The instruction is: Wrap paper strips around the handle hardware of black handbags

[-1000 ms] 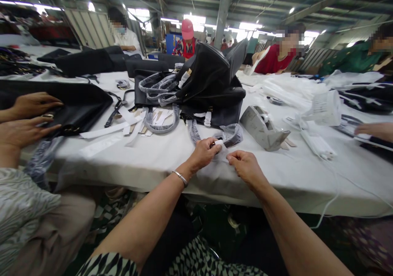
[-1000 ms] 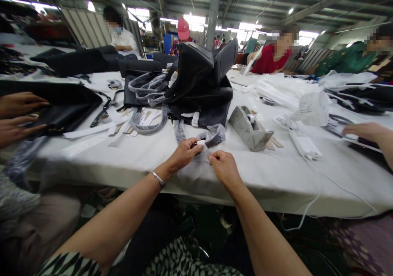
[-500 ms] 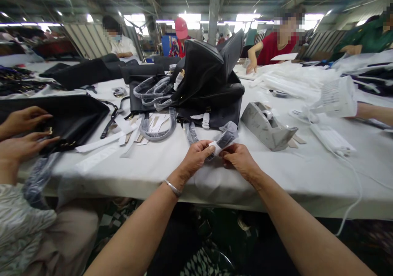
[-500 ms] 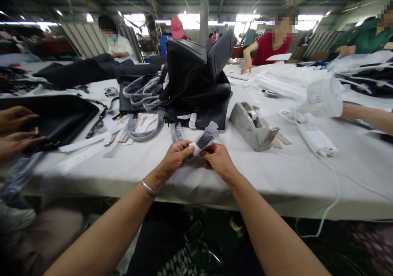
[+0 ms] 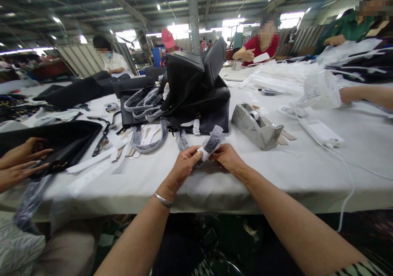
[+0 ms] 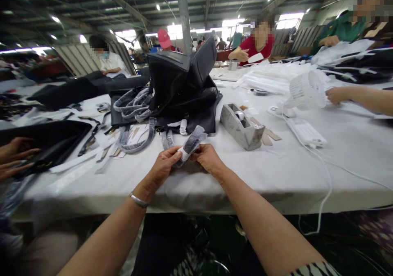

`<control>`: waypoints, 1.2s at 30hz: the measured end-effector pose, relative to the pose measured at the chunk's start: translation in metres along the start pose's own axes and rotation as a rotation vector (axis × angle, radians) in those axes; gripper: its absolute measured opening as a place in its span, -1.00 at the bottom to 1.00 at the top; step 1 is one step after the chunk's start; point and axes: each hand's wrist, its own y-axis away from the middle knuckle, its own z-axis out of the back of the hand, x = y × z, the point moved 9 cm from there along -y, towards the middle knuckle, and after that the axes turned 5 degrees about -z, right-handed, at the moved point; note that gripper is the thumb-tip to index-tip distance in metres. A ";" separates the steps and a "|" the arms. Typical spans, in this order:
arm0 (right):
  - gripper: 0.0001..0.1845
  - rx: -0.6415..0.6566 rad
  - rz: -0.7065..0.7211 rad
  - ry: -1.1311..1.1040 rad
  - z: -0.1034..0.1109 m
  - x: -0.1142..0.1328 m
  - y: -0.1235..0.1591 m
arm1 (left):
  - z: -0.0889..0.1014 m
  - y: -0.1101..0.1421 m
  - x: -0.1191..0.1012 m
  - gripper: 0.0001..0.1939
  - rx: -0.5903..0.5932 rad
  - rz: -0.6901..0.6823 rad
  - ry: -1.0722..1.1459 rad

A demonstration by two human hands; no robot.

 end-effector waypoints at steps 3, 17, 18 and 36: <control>-0.83 -0.038 0.083 0.111 -0.001 0.008 -0.005 | 0.002 0.000 -0.001 -0.48 -0.001 -0.002 -0.065; -0.74 -0.143 -0.080 1.160 0.055 -0.003 0.037 | -0.044 0.016 -0.023 -0.73 0.313 -0.321 -1.014; -0.77 -0.136 -0.106 1.222 0.063 -0.006 0.046 | -0.047 0.018 -0.024 -0.74 0.332 -0.323 -1.057; -0.41 -0.519 0.190 0.580 0.090 0.052 -0.001 | -0.056 0.036 -0.028 -0.57 0.289 -0.433 -1.318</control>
